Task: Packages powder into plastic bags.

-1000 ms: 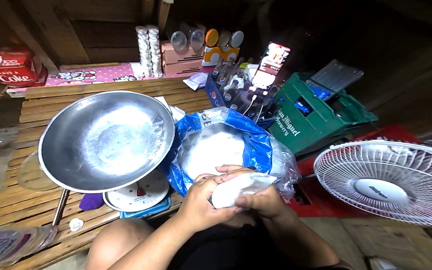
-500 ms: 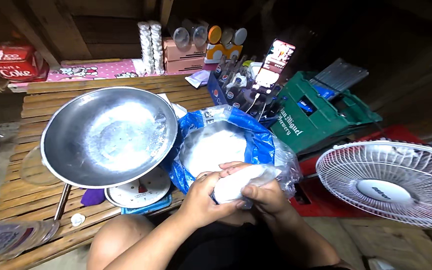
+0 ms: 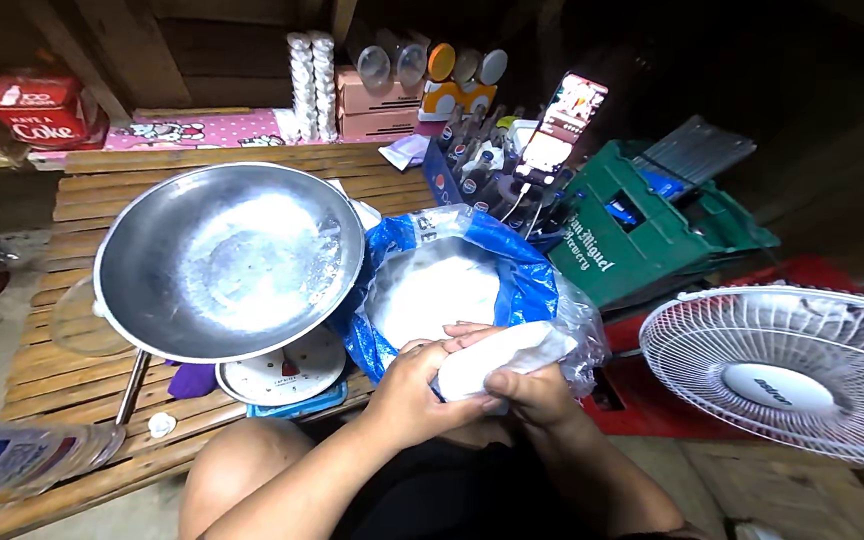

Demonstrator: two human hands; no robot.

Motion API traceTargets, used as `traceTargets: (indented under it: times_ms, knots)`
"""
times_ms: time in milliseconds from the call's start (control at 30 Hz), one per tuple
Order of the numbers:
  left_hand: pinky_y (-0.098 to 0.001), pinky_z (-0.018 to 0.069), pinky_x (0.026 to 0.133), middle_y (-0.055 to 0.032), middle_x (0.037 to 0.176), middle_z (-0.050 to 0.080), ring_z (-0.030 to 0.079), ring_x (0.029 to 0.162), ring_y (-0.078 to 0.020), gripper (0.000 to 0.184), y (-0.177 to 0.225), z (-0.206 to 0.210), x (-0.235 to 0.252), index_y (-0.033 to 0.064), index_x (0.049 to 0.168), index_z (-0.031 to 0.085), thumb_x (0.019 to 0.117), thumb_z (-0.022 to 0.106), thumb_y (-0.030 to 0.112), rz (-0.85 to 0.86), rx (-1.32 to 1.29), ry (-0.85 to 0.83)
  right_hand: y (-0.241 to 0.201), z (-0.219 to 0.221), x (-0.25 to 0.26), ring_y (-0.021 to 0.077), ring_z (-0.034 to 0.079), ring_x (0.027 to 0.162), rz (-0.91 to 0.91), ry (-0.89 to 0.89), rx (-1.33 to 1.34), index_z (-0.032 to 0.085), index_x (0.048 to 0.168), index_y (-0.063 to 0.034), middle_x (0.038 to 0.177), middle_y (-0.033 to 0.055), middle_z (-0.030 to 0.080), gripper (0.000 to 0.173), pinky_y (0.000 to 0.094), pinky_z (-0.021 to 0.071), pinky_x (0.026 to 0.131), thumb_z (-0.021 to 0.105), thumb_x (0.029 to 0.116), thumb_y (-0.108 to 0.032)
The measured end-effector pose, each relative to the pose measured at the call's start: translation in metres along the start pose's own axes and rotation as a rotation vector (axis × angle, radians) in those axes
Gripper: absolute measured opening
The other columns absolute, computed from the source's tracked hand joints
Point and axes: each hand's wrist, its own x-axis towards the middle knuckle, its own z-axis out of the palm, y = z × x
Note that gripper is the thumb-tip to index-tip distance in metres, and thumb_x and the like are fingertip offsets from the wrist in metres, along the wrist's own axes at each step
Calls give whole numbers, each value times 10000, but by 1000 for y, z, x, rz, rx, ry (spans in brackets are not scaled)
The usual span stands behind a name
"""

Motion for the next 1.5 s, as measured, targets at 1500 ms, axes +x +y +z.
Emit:
traceTargets:
  times_ms: [1500]
  knots:
    - [-381, 483, 1061, -22, 1062, 753, 671, 1073, -79, 457, -5, 1, 2, 39, 1139, 712, 958, 696, 459, 22, 0, 10, 3, 10, -5, 237, 667, 1192, 27, 117, 19, 674, 1223, 3, 1236, 151, 710, 450, 404, 543, 1043, 802, 885, -264]
